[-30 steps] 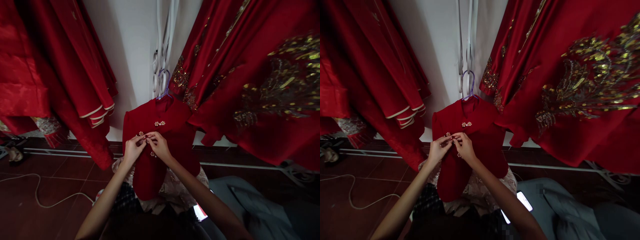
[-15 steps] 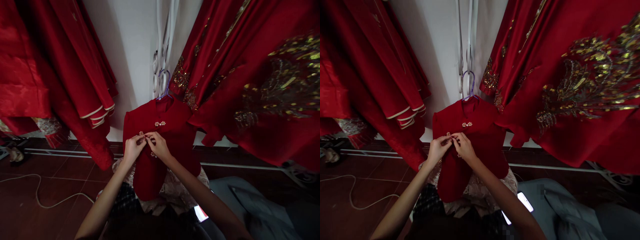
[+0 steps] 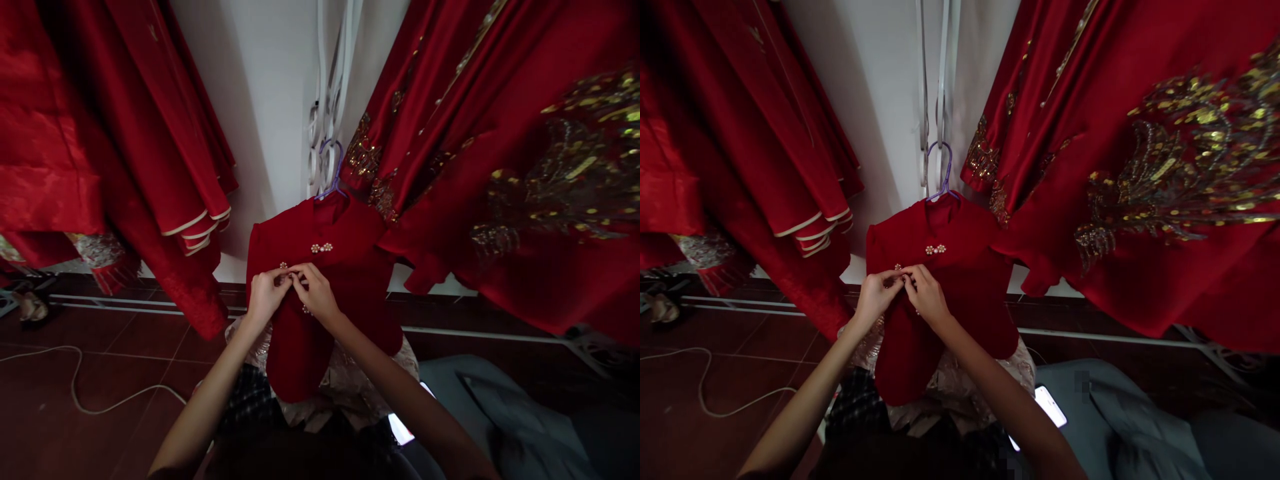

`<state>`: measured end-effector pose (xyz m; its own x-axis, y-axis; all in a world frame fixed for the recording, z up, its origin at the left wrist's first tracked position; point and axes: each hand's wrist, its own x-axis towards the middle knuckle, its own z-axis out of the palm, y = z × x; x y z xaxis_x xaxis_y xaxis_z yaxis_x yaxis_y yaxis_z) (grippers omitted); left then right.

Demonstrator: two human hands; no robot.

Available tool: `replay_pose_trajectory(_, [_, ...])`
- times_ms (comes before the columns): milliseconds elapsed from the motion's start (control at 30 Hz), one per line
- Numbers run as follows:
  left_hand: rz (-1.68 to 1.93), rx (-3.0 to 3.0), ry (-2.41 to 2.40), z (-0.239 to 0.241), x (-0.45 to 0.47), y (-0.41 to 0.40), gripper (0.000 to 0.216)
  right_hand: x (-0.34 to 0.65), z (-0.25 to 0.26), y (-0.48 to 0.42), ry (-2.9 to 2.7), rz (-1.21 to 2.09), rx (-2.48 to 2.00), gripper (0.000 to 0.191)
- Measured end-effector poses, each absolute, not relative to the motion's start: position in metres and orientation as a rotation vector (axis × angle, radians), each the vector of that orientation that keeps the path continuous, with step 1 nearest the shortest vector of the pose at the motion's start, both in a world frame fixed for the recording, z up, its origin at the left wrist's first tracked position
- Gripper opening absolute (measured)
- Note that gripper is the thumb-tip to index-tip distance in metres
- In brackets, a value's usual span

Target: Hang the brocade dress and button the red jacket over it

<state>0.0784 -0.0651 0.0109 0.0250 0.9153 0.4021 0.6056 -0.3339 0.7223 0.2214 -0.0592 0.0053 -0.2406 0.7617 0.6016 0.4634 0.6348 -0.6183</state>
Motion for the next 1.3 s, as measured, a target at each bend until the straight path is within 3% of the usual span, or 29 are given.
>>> replay_pose_trajectory(467, [1.212,1.965,1.485,0.01,0.071,-0.057,0.018,0.223,0.006,-0.053,-1.918,0.337,-0.955,0.016])
replay_pose_trajectory(767, [1.415,1.779,1.337,-0.004,0.078,-0.07,0.028,0.231,0.018,-0.065,-1.779,0.425,-1.026,0.013])
replay_pose_trajectory(967, [1.097,2.1,1.496,-0.017,0.09,-0.123,0.032,0.265,0.008,-0.104,-1.911,0.527,-1.252,0.014])
replay_pose_trajectory(1100, [0.962,2.226,1.78,-0.018,0.105,-0.149,0.045,0.289,-0.016,-0.125,-2.025,0.462,-1.413,0.03])
replay_pose_trajectory(1300, [0.798,2.485,1.868,-0.014,0.129,-0.145,0.036,0.299,-0.039,-0.125,-2.0,0.44,-1.438,0.034])
